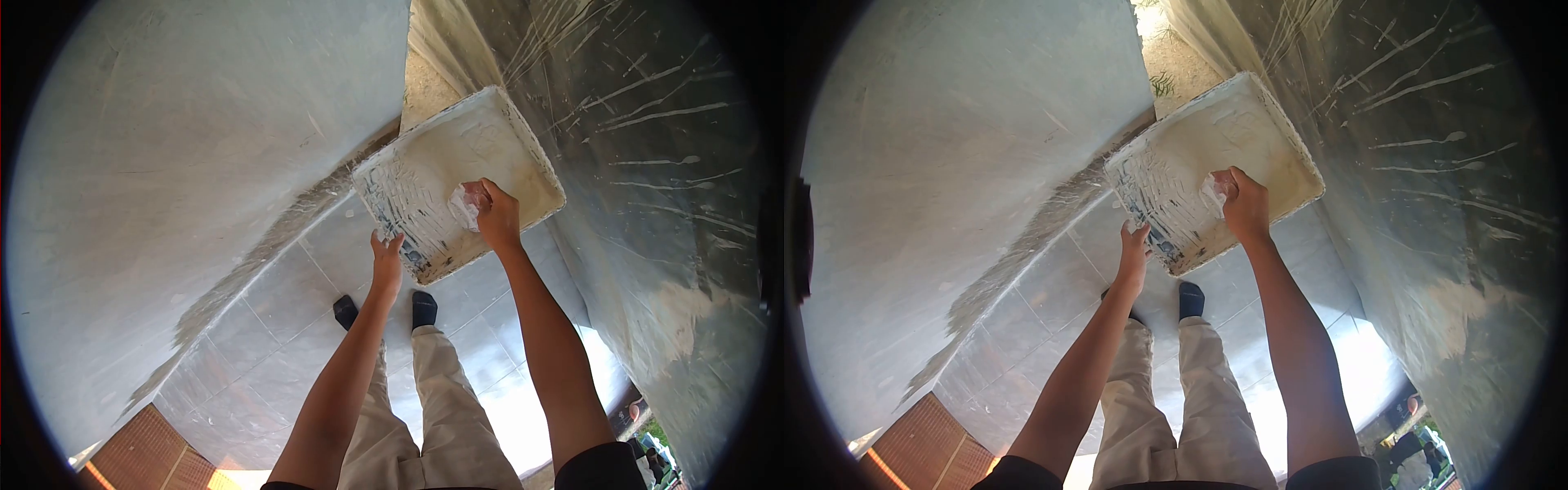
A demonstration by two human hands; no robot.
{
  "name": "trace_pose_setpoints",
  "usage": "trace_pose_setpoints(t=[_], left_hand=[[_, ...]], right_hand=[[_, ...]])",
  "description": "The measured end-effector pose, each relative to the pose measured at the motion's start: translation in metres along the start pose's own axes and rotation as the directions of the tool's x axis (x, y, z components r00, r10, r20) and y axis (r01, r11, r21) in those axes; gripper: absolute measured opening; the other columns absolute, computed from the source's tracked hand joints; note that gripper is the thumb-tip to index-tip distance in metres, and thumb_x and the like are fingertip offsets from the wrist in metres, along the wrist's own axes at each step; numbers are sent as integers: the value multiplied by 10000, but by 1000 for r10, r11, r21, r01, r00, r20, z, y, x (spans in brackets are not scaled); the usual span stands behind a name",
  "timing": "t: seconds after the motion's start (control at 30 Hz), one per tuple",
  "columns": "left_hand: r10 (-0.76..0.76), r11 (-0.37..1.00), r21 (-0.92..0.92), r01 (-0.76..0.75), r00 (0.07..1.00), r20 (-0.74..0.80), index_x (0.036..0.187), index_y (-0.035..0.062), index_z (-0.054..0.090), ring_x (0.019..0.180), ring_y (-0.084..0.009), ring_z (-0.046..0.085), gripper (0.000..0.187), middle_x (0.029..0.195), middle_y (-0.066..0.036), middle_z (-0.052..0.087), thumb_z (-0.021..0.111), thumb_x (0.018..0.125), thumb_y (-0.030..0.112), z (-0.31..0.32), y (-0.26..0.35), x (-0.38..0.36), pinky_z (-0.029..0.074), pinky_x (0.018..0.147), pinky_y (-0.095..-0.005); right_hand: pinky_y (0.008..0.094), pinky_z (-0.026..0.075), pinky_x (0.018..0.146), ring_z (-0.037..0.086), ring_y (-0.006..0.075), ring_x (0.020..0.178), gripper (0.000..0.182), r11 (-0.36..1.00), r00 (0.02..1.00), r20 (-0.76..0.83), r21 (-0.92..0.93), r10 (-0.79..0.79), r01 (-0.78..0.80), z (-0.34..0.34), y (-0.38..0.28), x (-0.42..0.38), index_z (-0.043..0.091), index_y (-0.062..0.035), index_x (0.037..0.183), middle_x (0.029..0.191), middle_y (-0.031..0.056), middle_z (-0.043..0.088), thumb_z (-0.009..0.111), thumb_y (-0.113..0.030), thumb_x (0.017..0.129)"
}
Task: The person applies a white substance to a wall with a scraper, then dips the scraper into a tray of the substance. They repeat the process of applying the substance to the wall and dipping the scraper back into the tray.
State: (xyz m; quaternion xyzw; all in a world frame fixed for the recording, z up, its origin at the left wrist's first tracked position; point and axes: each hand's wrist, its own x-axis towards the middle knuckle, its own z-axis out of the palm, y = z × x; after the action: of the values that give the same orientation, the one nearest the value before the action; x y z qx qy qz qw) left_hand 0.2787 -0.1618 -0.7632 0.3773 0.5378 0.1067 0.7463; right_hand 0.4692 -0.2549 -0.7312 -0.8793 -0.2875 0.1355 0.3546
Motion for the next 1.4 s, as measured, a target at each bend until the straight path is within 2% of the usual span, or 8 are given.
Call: trace_pose_setpoints(t=[0.53, 0.6, 0.67, 0.77, 0.87, 0.97, 1.17, 1.4], left_hand=[[-28, 1000, -4, 28, 999, 17, 1503, 52, 24, 1389, -357, 282, 866, 1499, -269, 247, 569, 909, 367, -6, -19, 7, 232, 1117, -427], [-26, 1000, 1, 26, 999, 41, 1507, 106, 29, 1398, -370, 265, 843, 1512, -216, 261, 551, 915, 403, -7, -19, 7, 246, 1111, -473], [-38, 997, -65, 39, 999, 14, 1504, 27, 27, 1370, -325, 319, 869, 1478, -284, 286, 572, 912, 357, -6, -15, 3, 233, 1112, -391], [-50, 994, -93, 54, 998, 36, 1507, 53, 43, 1346, -304, 353, 848, 1451, -229, 369, 556, 921, 389, -8, -12, 0, 251, 1098, -411], [-58, 992, -109, 62, 998, 40, 1508, 126, 47, 1399, -375, 267, 784, 1520, -207, 248, 498, 941, 424, -12, -14, 1, 243, 1119, -449], [-70, 997, -39, 72, 996, 63, 1508, 129, 93, 1391, -347, 288, 743, 1513, -196, 264, 483, 947, 419, -21, -19, 7, 257, 1109, -442], [-27, 995, -91, 31, 999, 45, 1493, 126, 186, 1390, -312, 290, 675, 1486, -166, 311, 483, 948, 391, -17, -16, 11, 257, 1104, -432], [-4, 996, -84, 7, 999, 36, 1488, 108, 191, 1385, -300, 299, 657, 1482, -181, 311, 475, 955, 366, -13, -14, 7, 262, 1103, -427]], right_hand=[[430, 519, 772, 649, 402, 904, 299, 989, 976, -164, -14, 140, -144, 32, 6, -23, 615, 38, 1126, 977, 252, 659, 574, 17, 831], [424, 521, 776, 650, 402, 907, 311, 989, 978, -150, -3, 148, -150, 35, 1, -26, 612, 44, 1137, 981, 253, 659, 576, 17, 829], [419, 522, 780, 650, 401, 909, 323, 988, 979, -135, 11, 155, -155, 37, -12, -29, 609, 51, 1147, 985, 255, 658, 578, 17, 827], [399, 526, 790, 663, 381, 914, 343, 975, 975, -22, 30, 222, -221, 47, -24, -35, 600, 61, 1171, 991, 257, 662, 580, 15, 832], [385, 527, 791, 676, 355, 913, 342, 973, 980, -16, 122, 197, -193, 64, -12, -40, 599, 59, 1178, 989, 256, 667, 580, 15, 840], [369, 527, 797, 683, 329, 915, 342, 973, 985, -48, 171, 164, -154, 55, -8, -34, 596, 63, 1187, 995, 255, 669, 571, 22, 848], [420, 523, 766, 652, 379, 910, 304, 992, 987, -104, -53, -120, 115, 18, -4, 12, 605, 45, 1133, 975, 232, 661, 586, 43, 830], [430, 519, 760, 643, 373, 905, 314, 976, 980, -19, -102, -198, 195, 22, -9, 14, 590, 29, 1142, 978, 219, 656, 584, 47, 829]])
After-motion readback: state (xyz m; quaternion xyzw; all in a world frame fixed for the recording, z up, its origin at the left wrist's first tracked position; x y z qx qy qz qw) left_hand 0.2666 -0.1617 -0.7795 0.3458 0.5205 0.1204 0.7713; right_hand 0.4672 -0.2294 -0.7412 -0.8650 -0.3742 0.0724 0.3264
